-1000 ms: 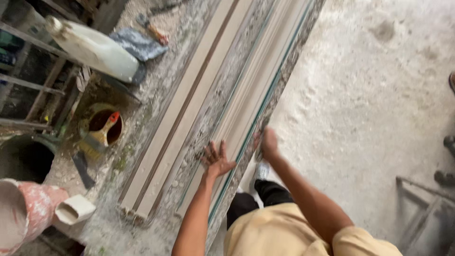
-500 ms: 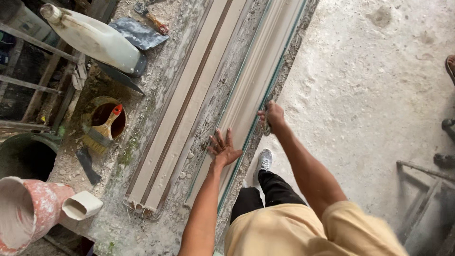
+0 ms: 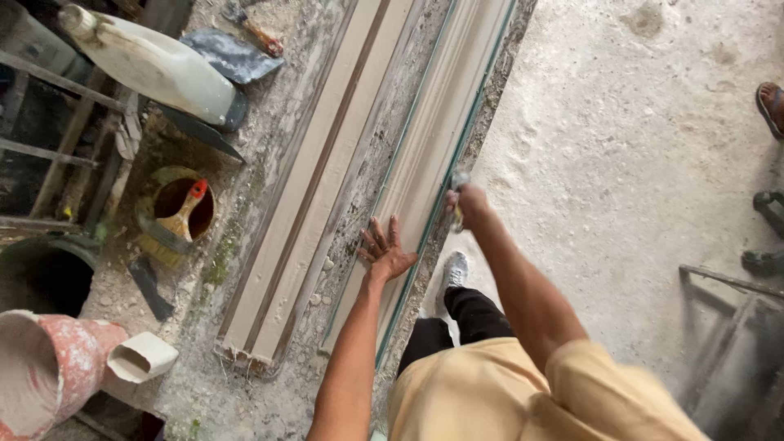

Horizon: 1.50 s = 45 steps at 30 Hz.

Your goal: The person smooths long white plaster cornice moldings laid on a workbench, running a sponge along their grooved faces and edges. They work along each strip section by section, steadying the molding with the other hand, and continue over several moldings on the bench.

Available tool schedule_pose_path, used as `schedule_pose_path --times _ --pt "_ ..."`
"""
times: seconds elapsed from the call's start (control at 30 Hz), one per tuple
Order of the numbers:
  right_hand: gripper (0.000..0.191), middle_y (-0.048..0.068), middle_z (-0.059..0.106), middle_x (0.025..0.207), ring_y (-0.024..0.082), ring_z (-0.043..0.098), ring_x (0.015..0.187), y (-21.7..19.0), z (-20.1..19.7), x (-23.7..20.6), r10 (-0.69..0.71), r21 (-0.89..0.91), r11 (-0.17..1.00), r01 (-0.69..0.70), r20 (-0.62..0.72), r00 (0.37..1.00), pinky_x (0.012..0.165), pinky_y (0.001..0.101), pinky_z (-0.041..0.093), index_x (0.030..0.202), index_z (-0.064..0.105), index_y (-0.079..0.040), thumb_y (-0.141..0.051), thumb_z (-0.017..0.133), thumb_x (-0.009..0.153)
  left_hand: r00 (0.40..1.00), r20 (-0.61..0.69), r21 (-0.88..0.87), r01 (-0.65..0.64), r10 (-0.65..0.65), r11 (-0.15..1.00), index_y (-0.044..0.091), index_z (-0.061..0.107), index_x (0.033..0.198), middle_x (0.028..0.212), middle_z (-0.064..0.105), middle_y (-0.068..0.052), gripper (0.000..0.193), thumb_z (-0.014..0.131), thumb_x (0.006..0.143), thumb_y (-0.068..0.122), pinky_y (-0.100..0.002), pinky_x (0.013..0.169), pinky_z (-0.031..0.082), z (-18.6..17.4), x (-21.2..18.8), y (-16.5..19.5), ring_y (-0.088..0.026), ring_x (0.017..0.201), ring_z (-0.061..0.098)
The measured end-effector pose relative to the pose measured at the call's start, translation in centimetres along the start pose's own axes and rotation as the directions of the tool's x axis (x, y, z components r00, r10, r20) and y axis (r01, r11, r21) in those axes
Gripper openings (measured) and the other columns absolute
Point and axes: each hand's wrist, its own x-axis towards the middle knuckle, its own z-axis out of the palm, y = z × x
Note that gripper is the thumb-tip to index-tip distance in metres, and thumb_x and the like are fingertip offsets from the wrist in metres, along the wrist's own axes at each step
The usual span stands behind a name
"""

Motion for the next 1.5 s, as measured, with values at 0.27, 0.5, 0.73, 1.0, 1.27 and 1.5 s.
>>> schedule_pose_path --times 0.27,0.5,0.73,1.0,1.27,1.5 --pt "0.017 0.009 0.055 0.067 0.02 0.047 0.045 2.7 0.4 -1.5 -0.148 -0.005 0.989 0.15 -0.175 0.973 0.038 0.042 0.044 0.098 0.05 -0.007 -0.023 0.044 0.098 0.995 -0.101 0.011 -0.009 0.01 1.0 0.03 -0.008 0.165 0.168 -0.026 -0.023 0.118 0.071 0.079 0.053 -0.08 0.111 -0.005 0.6 0.0 0.5 -0.057 0.15 -0.025" --pt "0.033 0.009 0.056 0.065 0.02 0.054 0.047 -12.9 1.0 9.2 -0.152 -0.066 0.987 0.144 -0.132 0.98 0.042 0.0367 0.051 0.109 0.062 0.006 -0.018 0.04 0.103 0.838 -0.541 0.051 -0.049 0.069 0.997 0.018 0.033 0.158 0.167 0.011 -0.024 0.087 0.06 0.089 0.063 -0.078 0.113 0.008 0.4 3.7 4.5 -0.054 0.153 0.003" --pt "0.022 0.004 0.053 0.065 0.015 0.047 0.045 -33.2 2.9 20.4 -0.061 0.017 0.998 0.063 -0.11 0.992 0.04 0.0342 0.046 0.106 0.053 -0.005 -0.019 0.036 0.105 0.755 -0.619 0.123 -0.178 0.216 0.976 0.011 0.036 0.159 0.169 0.014 -0.024 0.082 0.053 0.096 0.061 -0.076 0.115 0.01 -8.7 20.5 18.0 -0.051 0.155 0.01" --pt "0.04 0.008 0.051 0.073 0.02 0.048 0.053 -39.7 -0.3 26.2 -0.286 -0.093 0.955 0.282 -0.041 0.957 0.047 0.0379 0.046 0.112 0.049 -0.011 -0.047 0.036 0.105 0.752 -0.627 0.23 -0.071 0.204 0.971 0.02 0.049 0.155 0.166 0.032 -0.017 0.074 0.046 0.097 0.066 -0.069 0.118 0.018 -9.7 29.3 22.4 -0.046 0.154 0.025" --pt "0.063 0.035 0.055 0.142 0.044 0.053 0.132 -20.2 -2.5 17.5 -0.434 -0.825 0.391 0.407 0.225 0.873 0.105 0.0476 0.044 0.153 0.041 -0.001 -0.046 0.044 0.11 0.752 -0.631 0.233 -0.054 0.193 0.971 0.021 0.048 0.156 0.167 0.031 -0.017 0.075 0.046 0.094 0.064 -0.066 0.119 0.018 -9.2 30.5 20.4 -0.045 0.153 0.025" --pt "0.054 0.017 0.069 0.092 0.02 0.065 0.067 -40.4 3.0 27.2 -0.539 -0.917 0.315 0.245 0.04 0.841 0.061 0.0458 0.056 0.143 0.053 -0.004 -0.044 0.052 0.107 0.757 -0.633 0.205 -0.035 0.16 0.978 0.023 0.049 0.154 0.167 0.03 -0.015 0.076 0.048 0.091 0.066 -0.066 0.119 0.016 -9.5 29.7 20.8 -0.042 0.153 0.025"
